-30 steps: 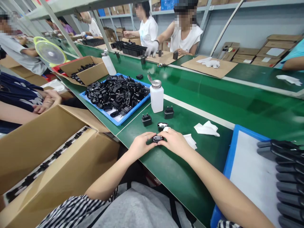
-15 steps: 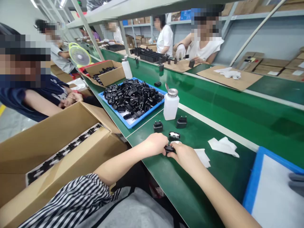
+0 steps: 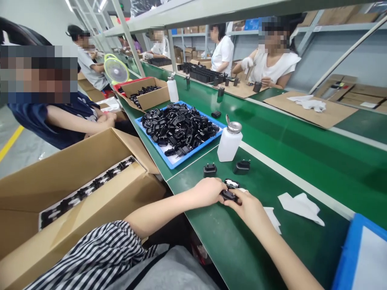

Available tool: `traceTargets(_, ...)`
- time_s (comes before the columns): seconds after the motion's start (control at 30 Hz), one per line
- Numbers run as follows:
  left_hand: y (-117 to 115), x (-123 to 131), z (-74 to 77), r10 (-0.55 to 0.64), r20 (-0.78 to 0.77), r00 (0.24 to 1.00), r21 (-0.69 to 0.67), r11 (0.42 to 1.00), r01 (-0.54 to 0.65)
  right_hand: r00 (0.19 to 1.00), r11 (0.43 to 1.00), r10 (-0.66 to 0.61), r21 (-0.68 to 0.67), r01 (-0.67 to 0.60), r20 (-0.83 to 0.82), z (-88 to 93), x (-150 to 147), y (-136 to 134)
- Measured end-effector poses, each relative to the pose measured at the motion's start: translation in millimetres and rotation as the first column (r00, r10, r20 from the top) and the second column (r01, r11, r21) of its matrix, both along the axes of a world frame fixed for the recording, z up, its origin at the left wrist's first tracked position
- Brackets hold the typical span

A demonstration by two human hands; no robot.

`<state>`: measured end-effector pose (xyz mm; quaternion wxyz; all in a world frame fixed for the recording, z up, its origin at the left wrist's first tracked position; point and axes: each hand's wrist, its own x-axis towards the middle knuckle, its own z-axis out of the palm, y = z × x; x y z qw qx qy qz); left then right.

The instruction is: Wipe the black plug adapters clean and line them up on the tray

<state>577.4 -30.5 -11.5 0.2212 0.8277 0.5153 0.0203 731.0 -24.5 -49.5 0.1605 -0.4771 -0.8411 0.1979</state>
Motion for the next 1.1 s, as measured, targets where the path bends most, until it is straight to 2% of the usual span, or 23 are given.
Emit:
traceTargets(0.1, -2.3, -5.6, -0.4, -0.017, 0.028, 0.999, -0.031, 0.999, 0.018, 0.999, 0.982, 0.013, -0.186, -0.023, -0.052, 3.1, 3.4, -2.9)
traceTargets(0.17, -3.6, -5.2, 4.3, -0.053, -0.016, 0.998, -0.082, 0.995, 0.051, 0.998, 0.970, 0.025, -0.240, -0.039, -0.059, 5.7, 4.6, -6.5)
traceTargets(0.3, -1.4, 3.1, 17.3, -0.099, -0.131, 0.986, -0.178, 0.981, 0.075, 0.998, 0.992, 0.049, -0.120, -0.046, 0.028, 10.4, 1.6, -9.6)
traceTargets(0.4, 0.5, 8.5, 22.6, -0.109, -0.147, 0.983, -0.189, 0.979, 0.080, 0.987, 0.990, 0.094, -0.117, -0.079, 0.130, 14.6, -3.5, -9.5)
traceTargets(0.5, -1.6, 10.0, 20.6, -0.124, -0.132, 0.983, -0.169, 0.980, 0.101, 0.982, 0.988, 0.095, -0.134, -0.074, 0.162, 14.5, -4.0, -9.9)
traceTargets(0.6, -6.5, 7.2, 13.6, -0.131, -0.131, 0.983, -0.183, 0.977, 0.105, 0.993, 0.991, 0.079, -0.118, -0.068, 0.090, 7.3, 2.1, -9.6)
traceTargets(0.7, -11.5, -8.6, 9.0, -0.106, -0.119, 0.987, -0.191, 0.978, 0.082, 0.996, 0.994, 0.089, -0.073, -0.086, 0.032, 0.2, 4.9, -9.9)
traceTargets(0.77, -12.7, -32.7, 10.0, 0.003, -0.151, 0.989, -0.140, 0.990, -0.024, 0.992, 0.990, 0.128, -0.057, -0.127, 0.016, -1.1, -0.3, -12.7)
traceTargets(0.83, -9.8, -66.5, 12.5, 0.255, -0.191, 0.948, -0.012, 0.965, -0.262, 0.986, 0.984, 0.169, -0.053, -0.168, 0.015, 0.2, -10.3, -17.9)
traceTargets(0.87, -6.3, -84.8, 13.1, 0.418, -0.197, 0.887, 0.055, 0.908, -0.416, 0.982, 0.981, 0.188, -0.053, -0.187, 0.019, 1.3, -15.9, -20.8)
traceTargets(0.9, -1.7, -102.4, 12.4, 0.569, -0.211, 0.795, 0.133, 0.822, -0.553, 0.979, 0.978, 0.202, -0.052, -0.201, 0.027, 2.6, -21.0, -23.6)
traceTargets(0.93, 4.0, -118.3, 10.3, 0.667, -0.222, 0.711, 0.213, 0.745, -0.632, 0.976, 0.976, 0.214, -0.053, -0.212, 0.038, 4.1, -25.2, -25.9)
traceTargets(0.97, 10.0, -131.5, 6.6, 0.730, -0.216, 0.649, 0.269, 0.683, -0.679, 0.974, 0.974, 0.222, -0.053, -0.220, 0.051, 5.7, -27.9, -27.5)
traceTargets(1.0, 15.9, -141.7, 1.7, 0.756, -0.202, 0.623, 0.295, 0.653, -0.697, 0.971, 0.972, 0.230, -0.057, -0.226, 0.065, 7.6, -28.9, -28.5)
traceTargets(1.1, 27.2, -156.4, -14.7, 0.763, -0.105, 0.638, 0.322, 0.633, -0.704, 0.973, 0.973, 0.219, -0.093, -0.212, 0.078, 14.5, -21.2, -27.5)
